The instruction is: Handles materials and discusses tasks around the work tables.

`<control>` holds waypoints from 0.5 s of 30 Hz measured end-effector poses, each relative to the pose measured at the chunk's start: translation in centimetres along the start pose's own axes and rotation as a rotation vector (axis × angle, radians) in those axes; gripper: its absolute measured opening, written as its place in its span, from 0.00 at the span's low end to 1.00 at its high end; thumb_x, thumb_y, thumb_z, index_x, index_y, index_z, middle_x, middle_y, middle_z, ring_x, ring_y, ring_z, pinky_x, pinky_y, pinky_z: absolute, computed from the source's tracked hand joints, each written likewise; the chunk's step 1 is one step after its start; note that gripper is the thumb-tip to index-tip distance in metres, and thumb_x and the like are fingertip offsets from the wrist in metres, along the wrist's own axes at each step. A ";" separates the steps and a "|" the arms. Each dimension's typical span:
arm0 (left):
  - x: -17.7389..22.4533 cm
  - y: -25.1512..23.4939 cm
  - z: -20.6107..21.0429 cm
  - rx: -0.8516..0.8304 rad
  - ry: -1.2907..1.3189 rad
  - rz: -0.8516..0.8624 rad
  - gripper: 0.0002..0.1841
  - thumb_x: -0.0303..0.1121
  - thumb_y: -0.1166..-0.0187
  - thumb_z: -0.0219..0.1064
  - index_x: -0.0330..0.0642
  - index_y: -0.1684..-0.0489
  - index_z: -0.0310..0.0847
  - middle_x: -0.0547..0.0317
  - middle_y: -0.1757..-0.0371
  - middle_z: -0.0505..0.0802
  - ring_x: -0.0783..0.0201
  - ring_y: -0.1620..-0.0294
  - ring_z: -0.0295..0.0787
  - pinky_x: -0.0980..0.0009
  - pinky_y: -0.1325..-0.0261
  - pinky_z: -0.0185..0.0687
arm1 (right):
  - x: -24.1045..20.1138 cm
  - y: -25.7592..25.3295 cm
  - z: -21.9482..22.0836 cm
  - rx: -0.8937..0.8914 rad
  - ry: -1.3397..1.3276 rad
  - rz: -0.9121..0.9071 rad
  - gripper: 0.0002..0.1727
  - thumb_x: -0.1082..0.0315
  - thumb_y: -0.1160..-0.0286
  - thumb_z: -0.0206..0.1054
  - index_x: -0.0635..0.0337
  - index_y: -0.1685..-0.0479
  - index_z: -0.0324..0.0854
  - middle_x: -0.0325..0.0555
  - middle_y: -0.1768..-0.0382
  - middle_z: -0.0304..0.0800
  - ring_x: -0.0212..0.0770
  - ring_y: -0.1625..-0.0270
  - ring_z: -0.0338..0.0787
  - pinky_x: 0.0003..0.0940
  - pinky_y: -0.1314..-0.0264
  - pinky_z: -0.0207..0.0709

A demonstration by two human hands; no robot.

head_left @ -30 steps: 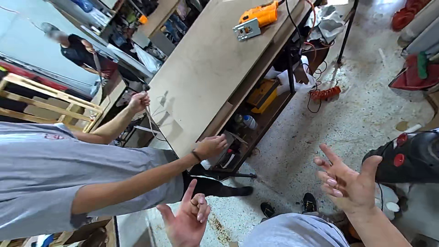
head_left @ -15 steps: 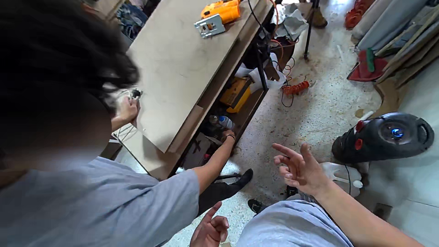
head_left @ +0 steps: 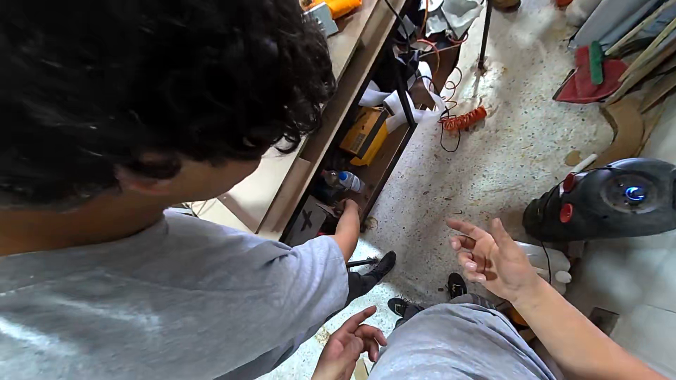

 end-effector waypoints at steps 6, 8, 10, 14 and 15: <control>-0.3 -0.4 0.1 0.000 0.037 0.011 0.43 0.55 0.21 0.69 0.33 0.13 0.61 0.34 0.47 0.92 0.55 0.60 0.92 0.61 0.52 0.88 | -0.1 -1.0 0.0 -0.007 0.014 0.028 0.46 0.22 0.23 0.45 0.46 0.17 0.70 0.42 0.52 0.86 0.28 0.76 0.81 0.20 0.79 0.77; -0.2 -0.5 0.0 0.001 0.046 0.014 0.43 0.54 0.20 0.69 0.33 0.13 0.61 0.33 0.47 0.91 0.55 0.60 0.92 0.61 0.52 0.88 | -0.4 -1.7 0.2 -0.011 0.033 0.032 0.45 0.23 0.22 0.45 0.48 0.18 0.71 0.43 0.53 0.86 0.29 0.74 0.82 0.20 0.78 0.77; -0.1 -0.7 -0.2 0.010 0.059 0.025 0.43 0.54 0.20 0.69 0.32 0.13 0.61 0.34 0.47 0.91 0.55 0.60 0.92 0.61 0.52 0.88 | -0.8 -2.7 0.3 -0.024 0.042 0.030 0.43 0.26 0.20 0.46 0.49 0.19 0.71 0.43 0.53 0.86 0.29 0.74 0.83 0.20 0.77 0.78; 0.1 -0.2 -0.7 0.035 0.067 0.042 0.42 0.54 0.20 0.69 0.33 0.13 0.61 0.34 0.47 0.92 0.55 0.60 0.92 0.61 0.52 0.89 | -2.0 -5.4 1.3 -0.018 0.085 0.028 0.38 0.34 0.11 0.38 0.53 0.20 0.72 0.43 0.53 0.86 0.28 0.73 0.84 0.19 0.76 0.79; 0.2 0.0 -0.9 0.044 0.063 0.043 0.42 0.54 0.20 0.69 0.34 0.12 0.61 0.35 0.47 0.92 0.55 0.60 0.92 0.61 0.51 0.89 | -2.5 -6.5 1.7 -0.010 0.098 0.035 0.37 0.36 0.09 0.36 0.53 0.21 0.73 0.42 0.54 0.86 0.28 0.72 0.84 0.19 0.76 0.79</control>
Point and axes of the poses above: each hand's wrist, its own y-axis away from the middle knuckle, its own z-axis out of the palm, x = y × z, the point moved 6 cm from there along -y, towards the middle knuckle
